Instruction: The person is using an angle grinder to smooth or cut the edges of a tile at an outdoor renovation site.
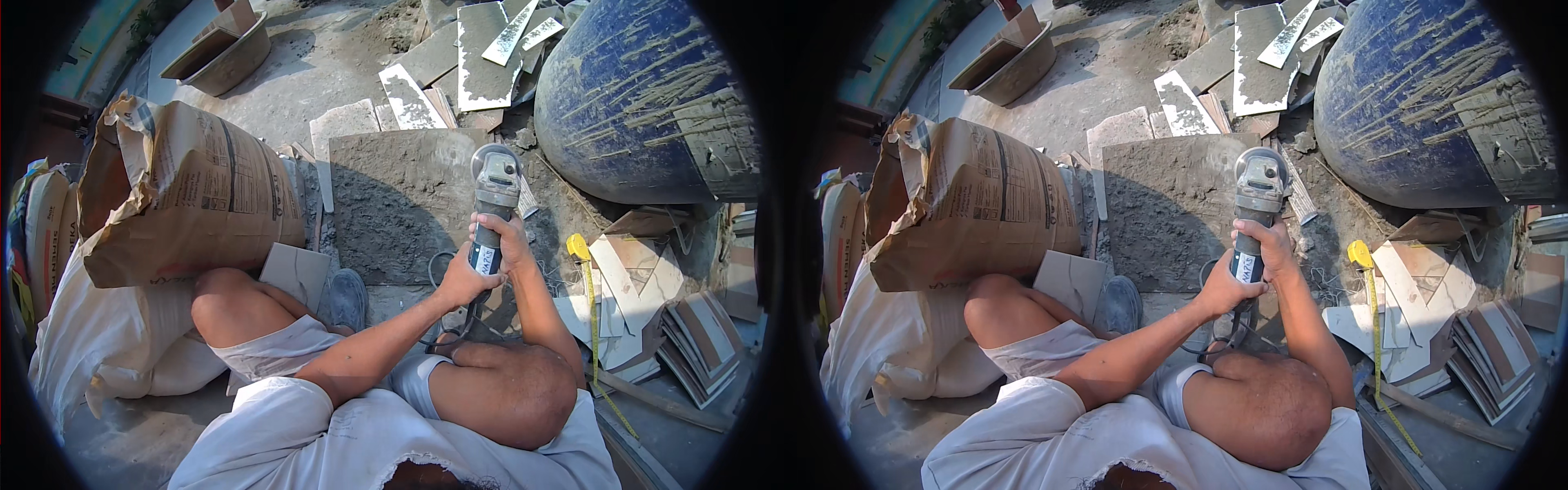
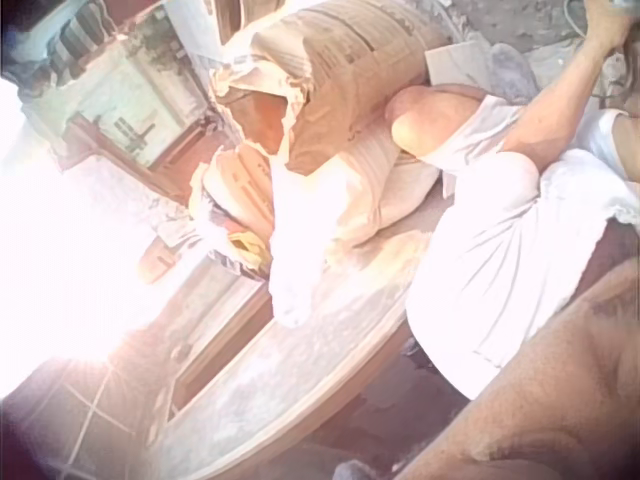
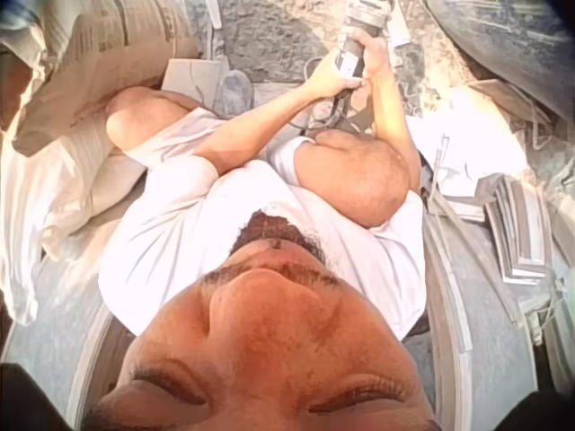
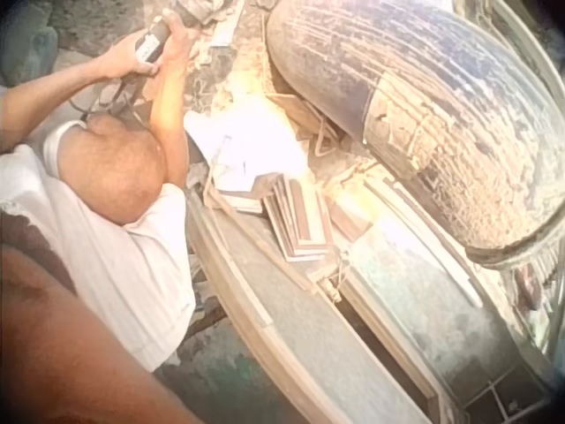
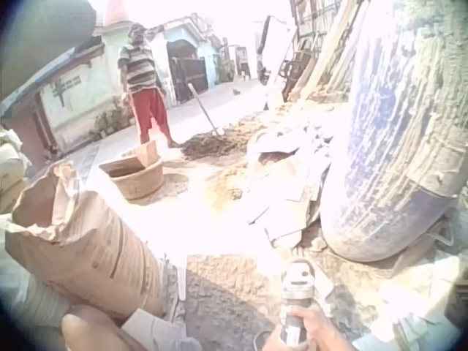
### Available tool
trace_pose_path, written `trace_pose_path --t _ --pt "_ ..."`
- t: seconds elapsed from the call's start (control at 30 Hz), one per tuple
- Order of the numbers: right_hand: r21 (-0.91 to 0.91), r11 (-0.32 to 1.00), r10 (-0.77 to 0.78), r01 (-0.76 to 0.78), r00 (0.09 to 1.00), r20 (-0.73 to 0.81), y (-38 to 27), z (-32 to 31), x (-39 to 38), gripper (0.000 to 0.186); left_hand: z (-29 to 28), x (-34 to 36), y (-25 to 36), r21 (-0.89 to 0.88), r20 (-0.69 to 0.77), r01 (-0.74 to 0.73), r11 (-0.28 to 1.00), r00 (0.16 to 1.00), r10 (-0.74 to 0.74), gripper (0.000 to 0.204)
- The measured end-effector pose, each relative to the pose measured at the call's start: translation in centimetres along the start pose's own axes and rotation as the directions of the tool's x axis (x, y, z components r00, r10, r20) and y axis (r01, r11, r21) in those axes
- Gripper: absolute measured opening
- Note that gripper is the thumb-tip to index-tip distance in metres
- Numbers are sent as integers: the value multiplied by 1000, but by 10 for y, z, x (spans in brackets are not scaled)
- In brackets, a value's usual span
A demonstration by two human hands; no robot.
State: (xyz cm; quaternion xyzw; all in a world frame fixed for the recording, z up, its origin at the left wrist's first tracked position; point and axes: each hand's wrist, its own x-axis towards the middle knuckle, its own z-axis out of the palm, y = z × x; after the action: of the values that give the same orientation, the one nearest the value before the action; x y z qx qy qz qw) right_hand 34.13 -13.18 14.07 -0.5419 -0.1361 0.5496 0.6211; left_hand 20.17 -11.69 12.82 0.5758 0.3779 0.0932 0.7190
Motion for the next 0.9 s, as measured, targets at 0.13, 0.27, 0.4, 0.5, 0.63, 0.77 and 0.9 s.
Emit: trace_pose_path --t 0.13,0.27,0.4,0.5,0.63,0.77,0.9 --pt "22 993 110 -118 969 222 9 7 1 44 0 -9 -30 -129 -95 -99 987 992 87 64" --pt "-39 971 240 -237 951 195 18 13 12 43 5 -6 -43 -174 -182 -117 978 980 84 67" --pt "-246 929 298 -276 953 55 3 9 23 41 23 7 -31 -324 -209 -72 944 978 3 65" --pt "-356 846 424 -397 906 -2 -26 -1 29 41 32 9 -5 -483 -55 61 873 993 -100 75" --pt "-385 853 333 -352 936 -118 -71 -10 15 48 10 30 -13 -249 453 -164 955 852 264 105" --pt "-265 926 235 -270 959 -157 -116 -32 -13 55 -33 38 -48 424 303 -319 848 932 199 101" --pt "-338 911 186 -234 968 -167 -133 -36 -21 54 0 12 -153 380 214 -154 912 974 76 89"
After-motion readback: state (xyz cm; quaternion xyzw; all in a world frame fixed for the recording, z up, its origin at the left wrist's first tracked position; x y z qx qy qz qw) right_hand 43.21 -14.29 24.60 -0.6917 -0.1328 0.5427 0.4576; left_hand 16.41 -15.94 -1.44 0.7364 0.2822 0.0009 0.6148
